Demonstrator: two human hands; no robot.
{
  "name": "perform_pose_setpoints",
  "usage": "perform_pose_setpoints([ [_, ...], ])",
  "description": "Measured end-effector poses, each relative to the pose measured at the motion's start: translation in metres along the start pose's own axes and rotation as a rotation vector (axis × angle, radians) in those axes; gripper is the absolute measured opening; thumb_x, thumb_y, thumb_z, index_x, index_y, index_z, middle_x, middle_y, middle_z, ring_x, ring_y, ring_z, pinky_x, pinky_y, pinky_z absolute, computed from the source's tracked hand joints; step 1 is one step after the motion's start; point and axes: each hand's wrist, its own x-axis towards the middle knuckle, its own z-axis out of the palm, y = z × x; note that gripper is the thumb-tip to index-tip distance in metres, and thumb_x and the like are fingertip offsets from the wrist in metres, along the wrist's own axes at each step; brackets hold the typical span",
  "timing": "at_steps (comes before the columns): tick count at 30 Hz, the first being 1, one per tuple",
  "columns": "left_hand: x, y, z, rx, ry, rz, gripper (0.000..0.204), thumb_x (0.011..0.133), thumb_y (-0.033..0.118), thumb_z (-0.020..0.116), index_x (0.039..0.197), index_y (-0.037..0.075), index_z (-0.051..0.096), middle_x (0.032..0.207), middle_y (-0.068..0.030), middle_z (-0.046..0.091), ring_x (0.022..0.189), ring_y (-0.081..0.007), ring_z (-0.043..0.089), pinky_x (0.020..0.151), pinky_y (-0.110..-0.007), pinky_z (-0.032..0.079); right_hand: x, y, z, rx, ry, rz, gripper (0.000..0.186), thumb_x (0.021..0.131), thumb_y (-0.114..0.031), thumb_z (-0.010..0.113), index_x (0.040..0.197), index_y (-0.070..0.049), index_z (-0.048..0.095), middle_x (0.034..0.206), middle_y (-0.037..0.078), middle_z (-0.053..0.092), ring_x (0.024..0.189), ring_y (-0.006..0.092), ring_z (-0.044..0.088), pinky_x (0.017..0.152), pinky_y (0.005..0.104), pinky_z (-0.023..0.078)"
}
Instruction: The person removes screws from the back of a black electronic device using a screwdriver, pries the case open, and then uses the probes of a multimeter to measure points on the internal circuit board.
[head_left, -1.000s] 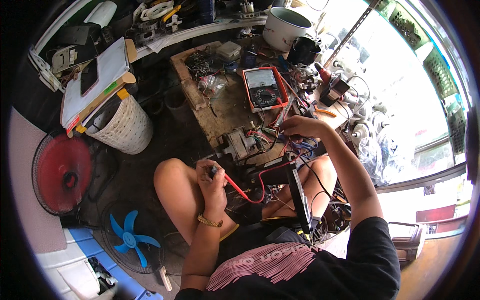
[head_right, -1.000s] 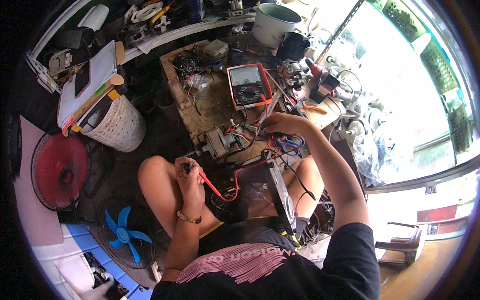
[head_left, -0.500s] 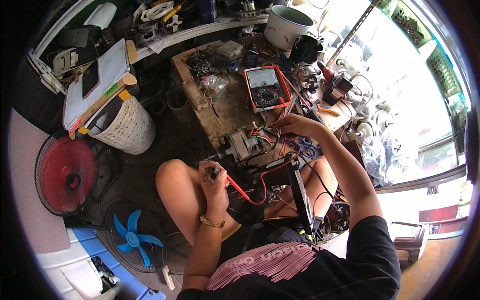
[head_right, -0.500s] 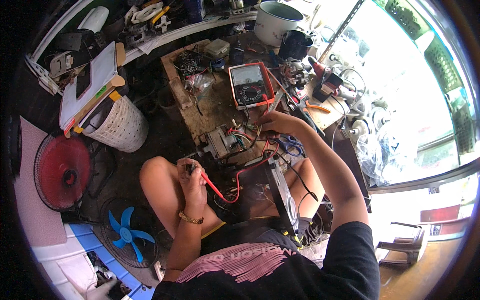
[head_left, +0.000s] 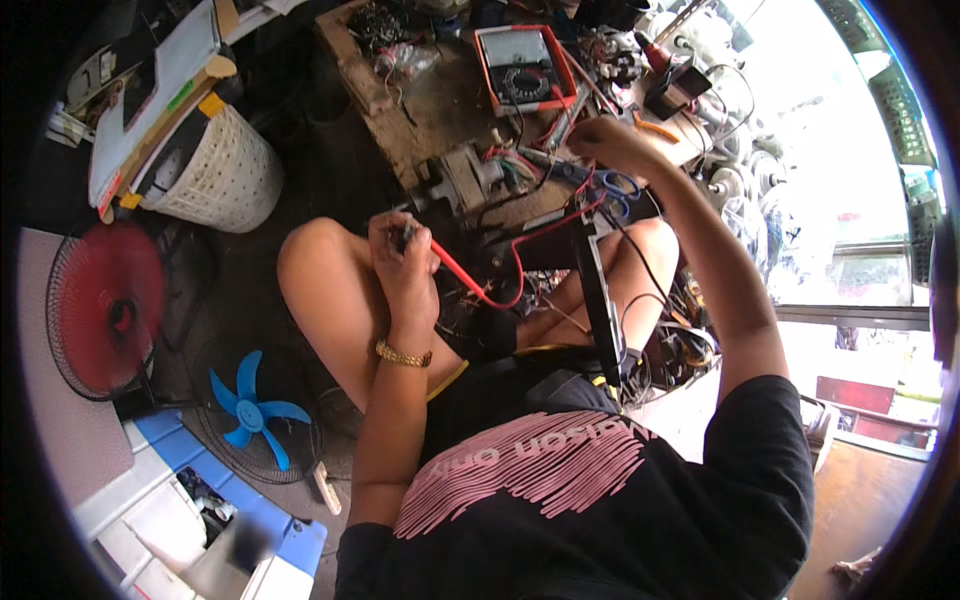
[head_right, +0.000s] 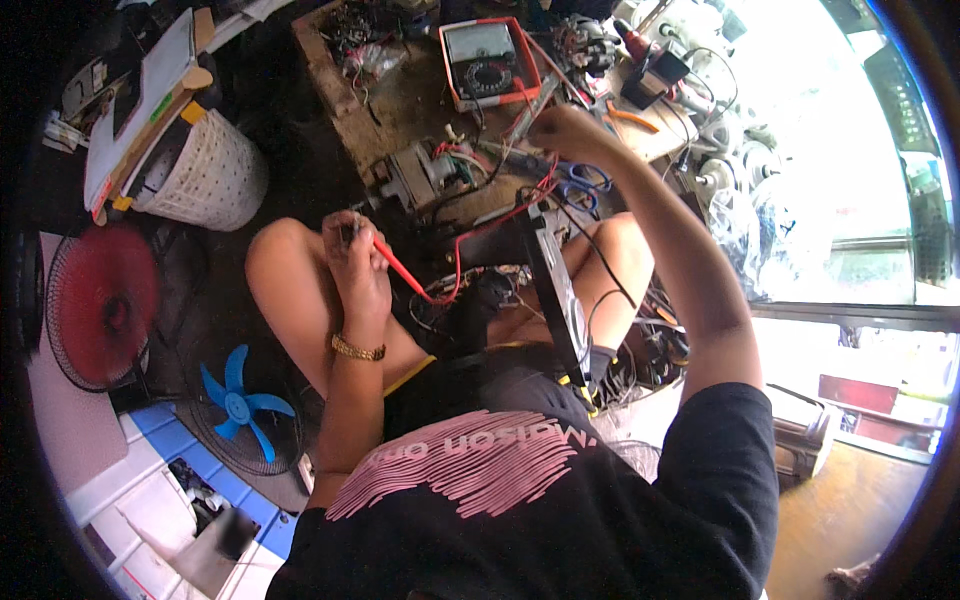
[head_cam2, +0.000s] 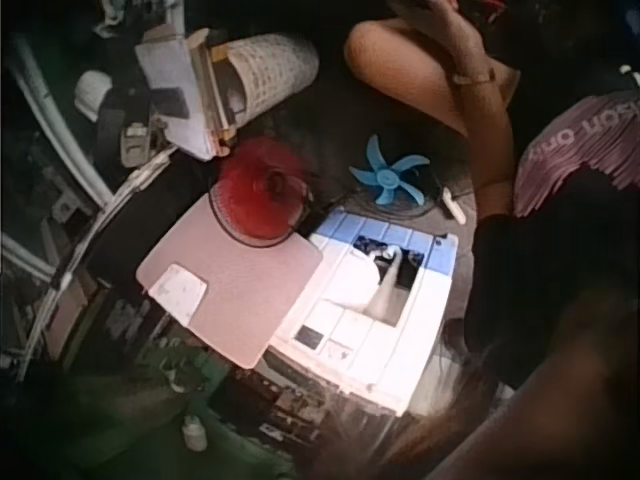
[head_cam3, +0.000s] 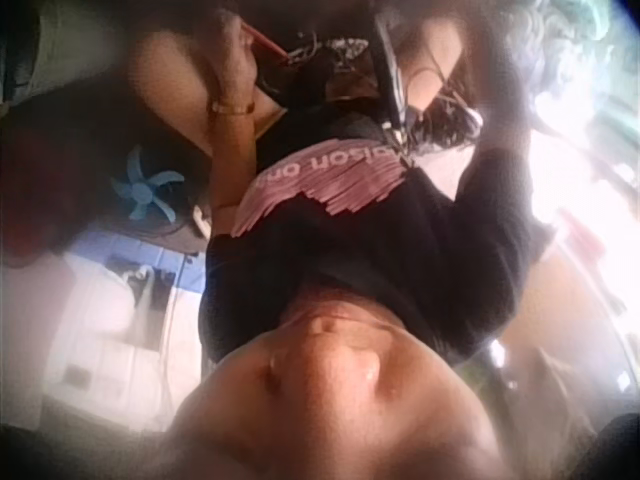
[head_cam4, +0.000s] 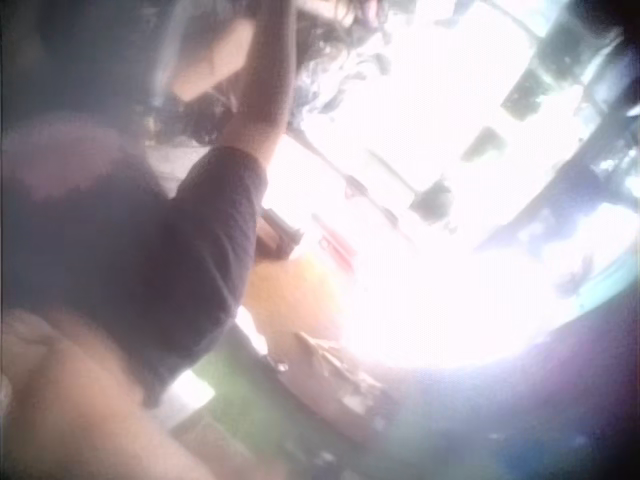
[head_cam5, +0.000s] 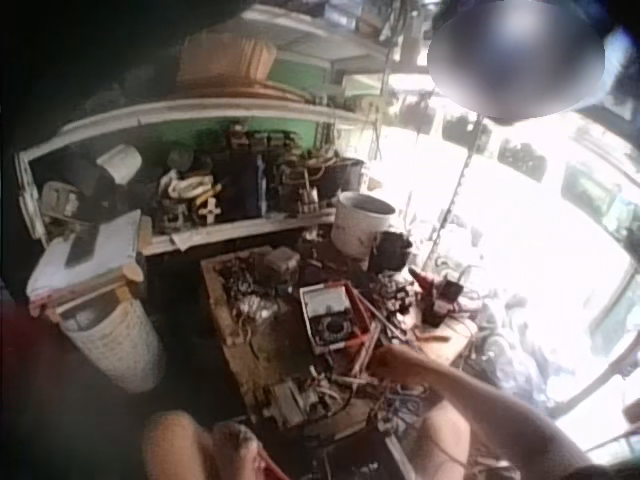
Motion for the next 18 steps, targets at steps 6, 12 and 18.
perform_pose_setpoints([
  [6,-0.001,0.009,-0.006,-0.040,0.004,0.028,0.020,0.089,0.006,0.060,0.104,0.014,0.050,0.085,0.0031,0.052,0.059,-0.0026,0.040,0.051,-0.017,0.034,-0.075,-0.133,-0.020,-0.443,0.447,-0.135,0.015,0.077,-0.029,0.068,0.085,-0.017,0.071,0.078,0.010,0.069,0.073,0.0274,0.068,0.063,0.0409,0.052],
  [12,-0.002,0.008,-0.002,-0.057,-0.020,0.046,0.020,0.088,0.006,0.060,0.104,0.013,0.049,0.084,0.0022,0.050,0.058,-0.0032,0.039,0.051,-0.018,0.034,-0.137,-0.201,0.095,-1.023,-0.688,-0.558,0.017,0.075,-0.020,0.066,0.092,-0.020,0.071,0.090,0.007,0.071,0.088,0.0229,0.069,0.062,0.0377,0.054],
  [18,-0.008,0.009,0.007,0.031,-0.001,0.036,0.021,0.087,0.005,0.059,0.104,0.012,0.049,0.084,0.0019,0.048,0.060,-0.0036,0.040,0.052,-0.019,0.035,-0.134,-0.105,0.171,-0.867,-0.799,-0.432,0.023,0.085,-0.022,0.059,0.104,-0.015,0.069,0.096,0.008,0.070,0.089,0.0234,0.069,0.068,0.0415,0.053],
])
